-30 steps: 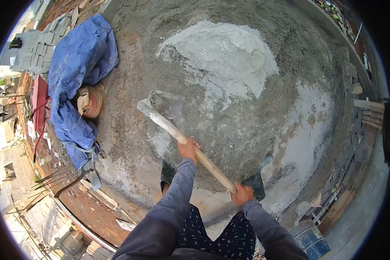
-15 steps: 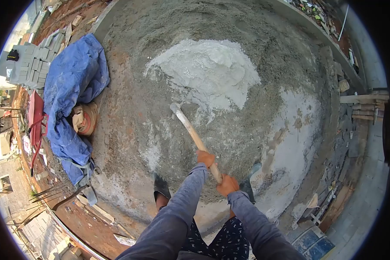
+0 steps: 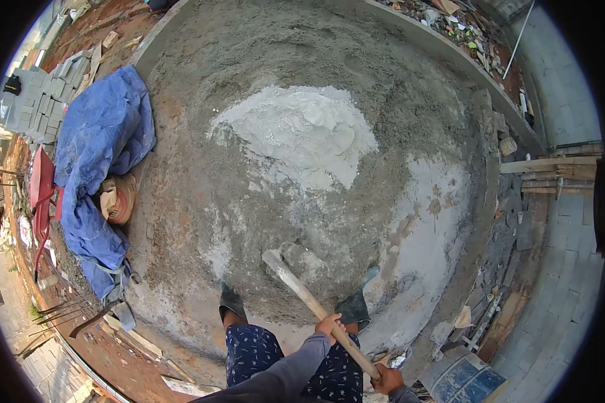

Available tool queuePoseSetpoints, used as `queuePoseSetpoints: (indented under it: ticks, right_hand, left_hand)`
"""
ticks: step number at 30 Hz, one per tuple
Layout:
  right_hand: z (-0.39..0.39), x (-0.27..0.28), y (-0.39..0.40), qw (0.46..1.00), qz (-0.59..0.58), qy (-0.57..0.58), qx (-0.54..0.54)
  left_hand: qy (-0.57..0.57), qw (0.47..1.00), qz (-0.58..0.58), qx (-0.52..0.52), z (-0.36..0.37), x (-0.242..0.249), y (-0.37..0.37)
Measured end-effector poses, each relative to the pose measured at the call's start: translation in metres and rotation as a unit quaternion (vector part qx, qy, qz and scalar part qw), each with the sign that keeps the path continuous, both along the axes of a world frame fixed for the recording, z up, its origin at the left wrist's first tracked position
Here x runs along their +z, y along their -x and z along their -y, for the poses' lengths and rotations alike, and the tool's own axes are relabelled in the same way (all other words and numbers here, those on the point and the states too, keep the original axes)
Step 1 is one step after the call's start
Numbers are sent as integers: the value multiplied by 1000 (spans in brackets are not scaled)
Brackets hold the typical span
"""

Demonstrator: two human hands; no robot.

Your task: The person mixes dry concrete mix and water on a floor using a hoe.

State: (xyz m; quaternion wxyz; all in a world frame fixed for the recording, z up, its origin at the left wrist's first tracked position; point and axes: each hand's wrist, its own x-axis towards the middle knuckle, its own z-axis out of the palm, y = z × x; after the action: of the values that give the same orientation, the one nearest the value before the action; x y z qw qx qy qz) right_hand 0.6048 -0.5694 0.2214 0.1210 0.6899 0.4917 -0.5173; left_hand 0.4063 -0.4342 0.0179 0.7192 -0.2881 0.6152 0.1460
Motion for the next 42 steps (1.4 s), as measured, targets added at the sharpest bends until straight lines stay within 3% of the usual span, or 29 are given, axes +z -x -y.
queuePoseSetpoints:
  ticks: [2, 5, 11, 15, 18, 21, 22, 23, 26, 28, 30, 33, 36, 39, 42]
  right_hand:
    - [6, -16, 7, 999, -11, -11, 29]
    - [-56, -68, 59, 994, -51, -53, 82]
    - [-228, -137, 262, 976, -155, -111, 107]
    - [-318, -179, 409, 968, -187, -158, 48]
    - [-362, -216, 483, 972, -188, -133, 38]
    - [-350, -248, 514, 978, -177, -102, 37]
    - [-341, -255, 512, 979, -177, -90, 47]
    - [-330, -252, 505, 980, -177, -76, 56]
    - [-303, -211, 464, 988, -123, -44, 79]
    - [-281, -206, 419, 987, -112, -23, 111]
    - [-265, -185, 374, 987, -82, -19, 138]
    - [-253, -138, 312, 983, -65, 1, 172]
    - [-240, -73, 264, 976, -88, -8, 197]
    - [-210, 2, 188, 976, -89, 29, 196]
    - [-164, 44, 85, 980, -81, 45, 178]
  left_hand:
    - [-6, 996, 5, 86, -2, 1, 32]
    - [-72, 987, -89, 113, -55, -3, 106]
    - [-223, 935, -251, 113, -208, -32, 323]
    - [-276, 886, -371, -41, -283, -56, 425]
    - [-249, 837, -462, -153, -294, -76, 439]
    - [-192, 828, -449, -277, -277, -75, 438]
    - [-177, 819, -445, -316, -273, -74, 439]
    - [-174, 803, -442, -360, -242, -142, 457]
    - [-180, 821, -407, -356, -193, -148, 417]
    - [-188, 884, -334, -267, -190, -70, 361]
    - [-163, 930, -275, -182, -172, -46, 312]
    - [-130, 949, -230, -170, -147, -29, 257]
    - [-151, 983, -107, -8, -120, -24, 237]
    - [-136, 972, -136, 133, -106, -26, 207]
    - [-66, 964, -91, 242, -102, -17, 171]
